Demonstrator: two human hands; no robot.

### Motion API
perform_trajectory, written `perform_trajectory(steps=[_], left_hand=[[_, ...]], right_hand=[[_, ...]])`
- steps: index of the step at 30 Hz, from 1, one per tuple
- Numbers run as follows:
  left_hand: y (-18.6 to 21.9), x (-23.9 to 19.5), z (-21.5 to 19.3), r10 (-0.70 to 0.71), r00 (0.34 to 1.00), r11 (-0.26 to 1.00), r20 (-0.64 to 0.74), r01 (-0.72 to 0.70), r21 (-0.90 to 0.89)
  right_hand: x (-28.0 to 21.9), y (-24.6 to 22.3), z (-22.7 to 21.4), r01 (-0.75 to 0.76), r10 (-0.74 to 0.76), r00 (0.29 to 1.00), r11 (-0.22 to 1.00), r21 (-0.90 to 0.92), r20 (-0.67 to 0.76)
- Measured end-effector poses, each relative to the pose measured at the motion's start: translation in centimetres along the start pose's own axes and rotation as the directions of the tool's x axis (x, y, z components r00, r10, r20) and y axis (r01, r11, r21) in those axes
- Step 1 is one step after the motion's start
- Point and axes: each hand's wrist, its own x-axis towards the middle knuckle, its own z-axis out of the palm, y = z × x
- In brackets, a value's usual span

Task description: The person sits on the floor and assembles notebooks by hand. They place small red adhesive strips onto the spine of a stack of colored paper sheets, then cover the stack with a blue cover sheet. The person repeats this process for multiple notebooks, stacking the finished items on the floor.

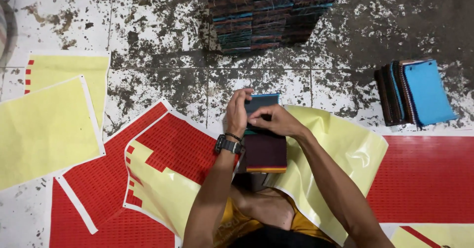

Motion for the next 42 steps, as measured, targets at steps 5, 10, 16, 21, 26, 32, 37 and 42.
perform_trajectory(steps=[5, 10, 16, 21, 26, 32, 37, 42], left_hand=[[-1.4, 0.6, 0.4, 0.087, 0.996, 0.995, 0.014, -0.087, 0.038], [-1.8, 0.7, 0.7, 0.137, 0.991, 0.99, -0.001, -0.136, 0.046], [-1.7, 0.6, 0.8, 0.183, 0.983, 0.983, -0.005, -0.183, 0.035], [-2.3, 0.8, 1.0, 0.213, 0.977, 0.977, 0.007, -0.213, 0.007], [-3.7, 1.0, 1.3, 0.235, 0.968, 0.972, -0.092, -0.231, 0.05], [-5.0, 1.5, 0.4, 0.057, 0.933, 0.998, -0.355, -0.044, 0.045], [-3.8, 1.2, -0.6, -0.148, 0.948, 0.964, -0.281, 0.075, -0.253], [-4.6, 1.5, 0.4, 0.041, 0.978, 0.998, -0.203, -0.049, -0.034]], right_hand=[[0.3, 0.3, -0.1, -0.012, 0.013, 0.999, 1.0, 0.025, -0.03], [0.2, 0.6, -0.3, 0.003, -0.001, 0.999, 0.998, 0.064, -0.032], [-0.1, 0.3, -0.3, 0.01, -0.007, 0.999, 0.996, 0.094, -0.032], [0.0, 0.9, 0.2, 0.005, -0.002, 1.0, 0.99, 0.142, -0.02], [0.2, 1.7, 0.1, -0.016, 0.015, 1.0, 0.989, 0.144, 0.005], [0.4, 3.4, -1.0, -0.048, 0.045, 0.999, 0.982, 0.181, 0.018], [1.2, 0.0, -0.8, -0.006, 0.005, 1.0, 1.0, -0.016, -0.017], [1.3, 0.2, -0.1, 0.07, -0.062, 0.996, 0.99, -0.125, 0.067]])
